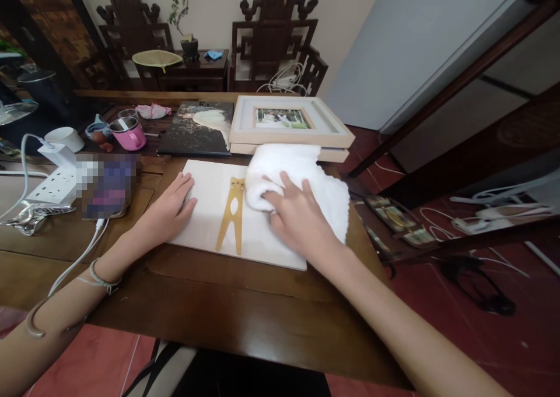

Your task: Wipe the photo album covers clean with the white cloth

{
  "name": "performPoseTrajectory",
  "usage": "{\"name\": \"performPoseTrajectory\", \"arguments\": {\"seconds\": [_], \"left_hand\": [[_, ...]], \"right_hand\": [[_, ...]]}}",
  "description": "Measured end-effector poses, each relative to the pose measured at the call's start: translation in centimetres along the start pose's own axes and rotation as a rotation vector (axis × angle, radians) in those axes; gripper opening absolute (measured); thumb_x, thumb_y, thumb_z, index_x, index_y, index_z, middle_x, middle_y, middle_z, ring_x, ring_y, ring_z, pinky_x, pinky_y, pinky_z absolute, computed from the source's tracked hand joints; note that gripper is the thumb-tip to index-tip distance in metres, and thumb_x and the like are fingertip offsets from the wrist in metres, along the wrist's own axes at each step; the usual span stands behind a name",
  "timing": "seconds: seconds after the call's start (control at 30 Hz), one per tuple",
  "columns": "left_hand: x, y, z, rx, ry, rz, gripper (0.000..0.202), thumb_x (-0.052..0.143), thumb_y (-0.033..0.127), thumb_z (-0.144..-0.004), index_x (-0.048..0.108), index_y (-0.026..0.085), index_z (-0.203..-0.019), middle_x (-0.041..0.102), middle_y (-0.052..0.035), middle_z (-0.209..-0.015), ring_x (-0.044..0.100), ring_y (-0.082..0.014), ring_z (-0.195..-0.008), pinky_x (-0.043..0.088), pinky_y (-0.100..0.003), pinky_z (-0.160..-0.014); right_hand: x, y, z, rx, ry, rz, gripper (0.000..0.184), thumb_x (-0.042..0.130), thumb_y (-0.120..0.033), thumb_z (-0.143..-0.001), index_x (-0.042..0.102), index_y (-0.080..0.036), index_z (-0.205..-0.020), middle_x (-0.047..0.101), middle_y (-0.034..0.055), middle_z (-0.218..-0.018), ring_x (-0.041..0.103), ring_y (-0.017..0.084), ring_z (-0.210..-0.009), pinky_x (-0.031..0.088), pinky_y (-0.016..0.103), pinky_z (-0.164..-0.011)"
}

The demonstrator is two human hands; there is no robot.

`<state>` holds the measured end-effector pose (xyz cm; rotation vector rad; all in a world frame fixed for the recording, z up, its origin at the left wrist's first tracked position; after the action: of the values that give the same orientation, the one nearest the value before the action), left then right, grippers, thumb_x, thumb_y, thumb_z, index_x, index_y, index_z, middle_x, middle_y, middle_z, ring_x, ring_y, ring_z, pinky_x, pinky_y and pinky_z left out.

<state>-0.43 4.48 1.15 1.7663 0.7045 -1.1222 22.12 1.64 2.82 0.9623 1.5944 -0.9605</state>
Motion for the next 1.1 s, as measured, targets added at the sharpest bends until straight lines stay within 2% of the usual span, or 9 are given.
{"name": "performPoseTrajectory", "arguments": {"seconds": [0.17, 0.27, 0.33, 0.43, 0.57, 0.73, 0.83, 0.97, 1.1], "left_hand": [[-0.1, 0.5, 0.1, -0.005, -0.013, -0.058, 0.050, 0.034, 0.024, -0.098, 0.038, 0.003, -0.142, 0.033, -0.0223, -0.156, 0.020, -0.0298, -0.149, 0.026, -0.049, -0.120], [-0.1, 1.0, 0.2, 0.013, -0.028, -0.112, 0.051, 0.032, 0.024, -0.098, 0.036, -0.001, -0.143, 0.032, -0.0241, -0.155, 0.019, -0.0316, -0.149, 0.026, -0.049, -0.120], [0.0, 1.3, 0.2, 0.027, -0.032, -0.140, 0.052, 0.031, 0.024, -0.099, 0.036, -0.003, -0.143, 0.032, -0.0252, -0.155, 0.019, -0.0329, -0.149, 0.026, -0.048, -0.120], [0.1, 1.3, 0.3, 0.063, -0.016, -0.167, 0.052, 0.029, 0.024, -0.099, 0.036, -0.005, -0.142, 0.033, -0.0272, -0.154, 0.020, -0.0340, -0.148, 0.026, -0.049, -0.120], [0.1, 0.9, 0.4, 0.098, 0.011, -0.177, 0.052, 0.029, 0.024, -0.099, 0.037, -0.005, -0.142, 0.035, -0.0283, -0.152, 0.021, -0.0343, -0.148, 0.028, -0.051, -0.119], [0.4, 0.4, 0.1, 0.101, 0.001, -0.172, 0.052, 0.029, 0.026, -0.100, 0.036, -0.005, -0.142, 0.034, -0.0284, -0.152, 0.022, -0.0349, -0.148, 0.030, -0.051, -0.118], [0.6, 0.5, 0.0, 0.120, 0.019, -0.176, 0.052, 0.028, 0.026, -0.100, 0.037, -0.004, -0.142, 0.035, -0.0284, -0.152, 0.022, -0.0345, -0.148, 0.031, -0.052, -0.117], [0.6, 0.6, 0.0, 0.142, 0.036, -0.178, 0.051, 0.027, 0.027, -0.100, 0.039, -0.002, -0.141, 0.038, -0.0276, -0.151, 0.022, -0.0344, -0.148, 0.031, -0.053, -0.117], [0.4, 1.0, 0.1, 0.160, 0.044, -0.172, 0.051, 0.026, 0.028, -0.101, 0.040, -0.002, -0.140, 0.040, -0.0258, -0.150, 0.024, -0.0346, -0.147, 0.030, -0.053, -0.118]], "right_hand": [[-1.9, -4.5, 7.0, -0.195, 0.073, -0.026, 0.041, 0.040, 0.003, -0.067, 0.069, -0.016, -0.089, 0.053, 0.0127, -0.144, 0.032, 0.041, -0.141, 0.035, 0.072, -0.106], [-4.1, -6.7, 10.3, -0.302, 0.037, -0.074, 0.042, 0.038, 0.002, -0.067, 0.068, -0.023, -0.084, 0.053, 0.0042, -0.144, 0.037, 0.035, -0.140, 0.046, 0.066, -0.101], [-5.1, -6.9, 11.1, -0.357, 0.021, -0.106, 0.043, 0.037, 0.000, -0.069, 0.067, -0.026, -0.086, 0.055, 0.0012, -0.142, 0.042, 0.031, -0.137, 0.053, 0.059, -0.097], [-4.8, -5.2, 9.6, -0.313, 0.013, -0.134, 0.043, 0.035, 0.000, -0.071, 0.065, -0.025, -0.090, 0.057, 0.0030, -0.140, 0.043, 0.028, -0.137, 0.052, 0.055, -0.101], [-1.7, -2.3, 3.9, -0.079, -0.056, -0.114, 0.039, 0.038, 0.000, -0.072, 0.065, -0.017, -0.096, 0.051, 0.0120, -0.146, 0.029, 0.037, -0.142, 0.032, 0.066, -0.111], [0.2, -3.1, -1.2, 0.089, -0.084, -0.114, 0.047, 0.039, 0.001, -0.075, 0.064, -0.012, -0.113, 0.046, 0.0156, -0.150, 0.023, 0.046, -0.143, 0.026, 0.075, -0.108], [-0.1, -5.8, -0.2, 0.010, -0.077, -0.119, 0.052, 0.040, 0.003, -0.070, 0.066, -0.012, -0.113, 0.045, 0.0149, -0.150, 0.025, 0.047, -0.142, 0.026, 0.076, -0.106], [-1.3, -9.8, 4.7, -0.236, -0.039, -0.180, 0.046, 0.042, 0.004, -0.065, 0.071, -0.016, -0.096, 0.044, 0.0126, -0.151, 0.025, 0.048, -0.141, 0.026, 0.079, -0.104], [-2.0, -10.2, 7.7, -0.384, -0.036, -0.255, 0.041, 0.041, 0.003, -0.060, 0.069, -0.018, -0.079, 0.045, 0.0063, -0.150, 0.024, 0.040, -0.144, 0.028, 0.073, -0.109]]}}
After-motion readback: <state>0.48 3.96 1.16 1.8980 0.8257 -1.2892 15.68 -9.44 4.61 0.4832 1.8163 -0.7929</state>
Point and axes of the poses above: each hand's wrist, its own z-axis away from the middle knuckle, its own x-axis out of the palm, y = z × x, the point moved 6 cm from there along -z, towards the middle knuckle
